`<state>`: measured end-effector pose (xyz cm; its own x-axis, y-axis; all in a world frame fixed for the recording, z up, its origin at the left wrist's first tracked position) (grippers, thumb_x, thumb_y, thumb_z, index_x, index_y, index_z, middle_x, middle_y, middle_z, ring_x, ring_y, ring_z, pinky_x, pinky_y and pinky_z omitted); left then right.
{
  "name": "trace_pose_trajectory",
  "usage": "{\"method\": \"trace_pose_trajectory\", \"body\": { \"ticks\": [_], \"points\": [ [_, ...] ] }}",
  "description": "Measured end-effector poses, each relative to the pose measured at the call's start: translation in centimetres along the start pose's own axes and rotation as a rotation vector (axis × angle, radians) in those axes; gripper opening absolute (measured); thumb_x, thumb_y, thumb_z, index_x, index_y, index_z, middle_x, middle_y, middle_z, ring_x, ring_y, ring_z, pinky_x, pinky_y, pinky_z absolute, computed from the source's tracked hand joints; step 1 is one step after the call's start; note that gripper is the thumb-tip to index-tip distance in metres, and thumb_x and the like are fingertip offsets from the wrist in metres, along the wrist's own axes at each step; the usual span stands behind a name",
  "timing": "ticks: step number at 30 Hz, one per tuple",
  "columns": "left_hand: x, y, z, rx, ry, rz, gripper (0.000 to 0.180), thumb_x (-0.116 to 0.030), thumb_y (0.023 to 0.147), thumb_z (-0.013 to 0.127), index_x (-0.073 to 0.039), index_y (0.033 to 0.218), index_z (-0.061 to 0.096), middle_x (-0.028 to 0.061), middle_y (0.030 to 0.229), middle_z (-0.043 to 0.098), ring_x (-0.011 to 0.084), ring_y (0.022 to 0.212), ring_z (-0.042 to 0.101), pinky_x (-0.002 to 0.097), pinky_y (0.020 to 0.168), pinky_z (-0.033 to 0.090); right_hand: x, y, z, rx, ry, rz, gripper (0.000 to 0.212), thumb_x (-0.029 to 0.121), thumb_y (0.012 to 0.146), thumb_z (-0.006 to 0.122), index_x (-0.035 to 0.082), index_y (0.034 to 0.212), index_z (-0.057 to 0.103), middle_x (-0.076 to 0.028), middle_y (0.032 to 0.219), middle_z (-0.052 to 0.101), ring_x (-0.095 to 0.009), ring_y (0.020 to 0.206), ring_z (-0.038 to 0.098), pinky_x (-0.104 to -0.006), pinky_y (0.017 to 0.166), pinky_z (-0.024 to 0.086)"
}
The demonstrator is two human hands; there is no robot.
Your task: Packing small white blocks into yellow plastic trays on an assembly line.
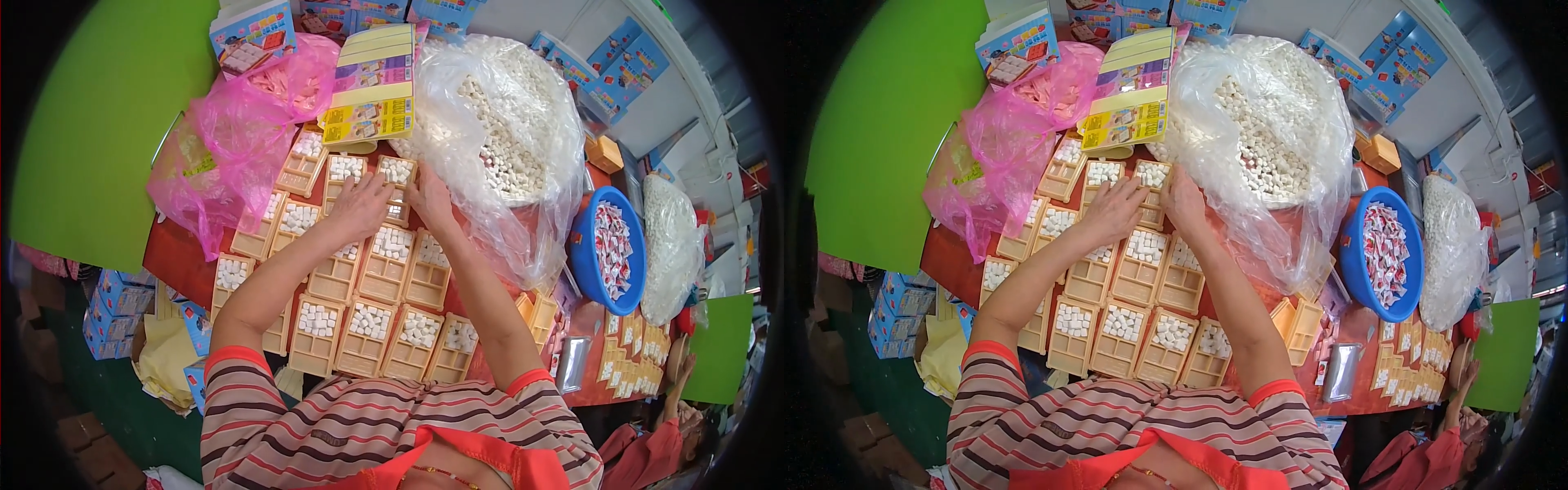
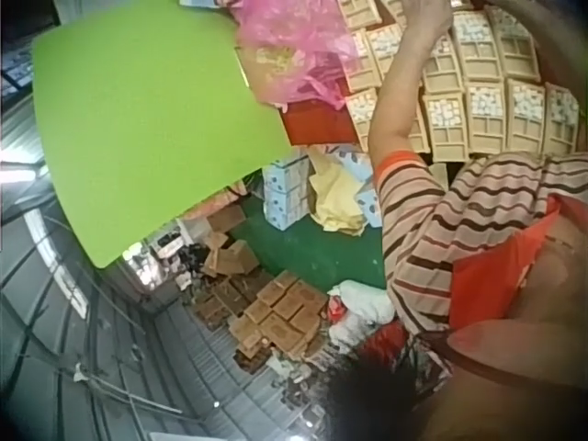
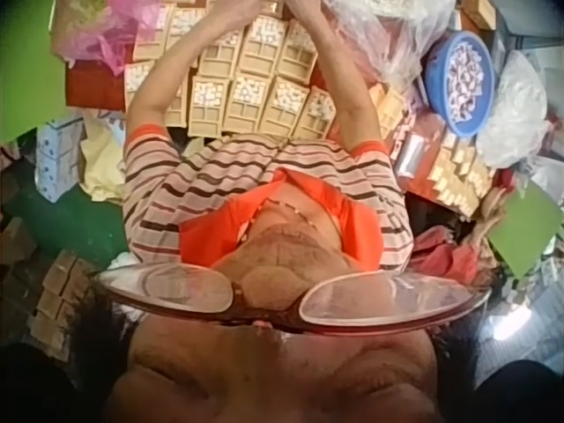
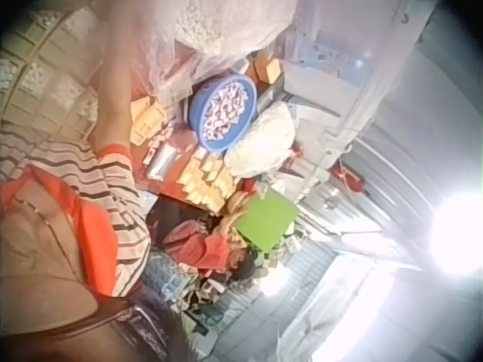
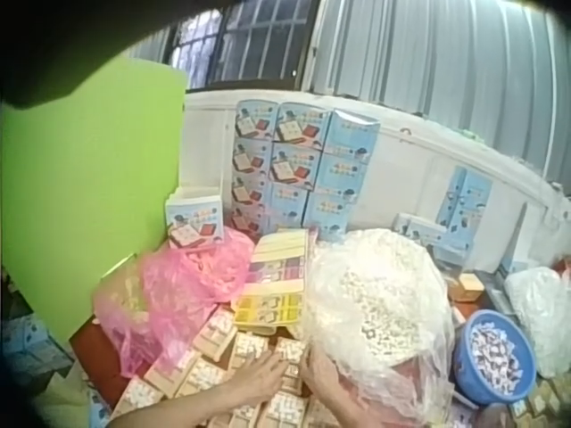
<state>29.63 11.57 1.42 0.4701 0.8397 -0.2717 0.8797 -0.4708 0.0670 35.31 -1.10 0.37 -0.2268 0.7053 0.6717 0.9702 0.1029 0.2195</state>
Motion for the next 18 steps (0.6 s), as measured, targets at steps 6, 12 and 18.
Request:
{"method": "trace_pose_trajectory", "body": {
  "ticks": [6,12,18],
  "points": [
    [0.3,0.5,-0.4,-0.193,-0.045,-0.005,0.055,-0.024,0.088,0.053,-0.004,0.137,0.038,0.0192,0.144,0.034,0.0362,0.136,0.029,0.0565,0.105,0.026,1.0,-2.0,0.8,0.134,-0.018,-0.018,0.028,0.010,0.081,0.051,0.000,0.106,0.054,-0.027,0.100,0.058,-0.042,0.095,0.056,-0.0452,0.083,0.046],
    [-0.9,3.9,1.7,-0.050,0.089,0.023,0.065,-0.038,0.092,0.046,-0.006,0.145,0.027,0.0173,0.151,0.025,0.0356,0.140,0.024,0.0582,0.107,0.020,1.7,-5.2,-3.6,-0.100,-0.087,-0.243,0.037,0.011,0.082,0.057,0.000,0.116,0.051,-0.025,0.102,0.056,-0.041,0.093,0.058,-0.0478,0.079,0.050],
    [1.2,4.0,4.0,-0.022,0.220,0.043,0.064,-0.036,0.091,0.042,-0.004,0.144,0.029,0.0179,0.150,0.028,0.0331,0.138,0.026,0.0559,0.106,0.023,1.3,-12.1,-7.8,-0.039,-0.015,-0.060,0.039,0.011,0.084,0.056,0.002,0.121,0.050,-0.021,0.107,0.055,-0.037,0.098,0.055,-0.0448,0.084,0.045]
  ]
}}
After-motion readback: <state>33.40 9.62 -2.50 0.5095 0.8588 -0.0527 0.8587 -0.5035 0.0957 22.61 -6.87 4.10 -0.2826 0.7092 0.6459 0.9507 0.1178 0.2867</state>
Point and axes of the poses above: each hand's wrist, its own y-axis towards the middle knuckle, its own z-axis out of the palm, x = y × z, the point moved 8 cm from there along y, towards the middle knuckle
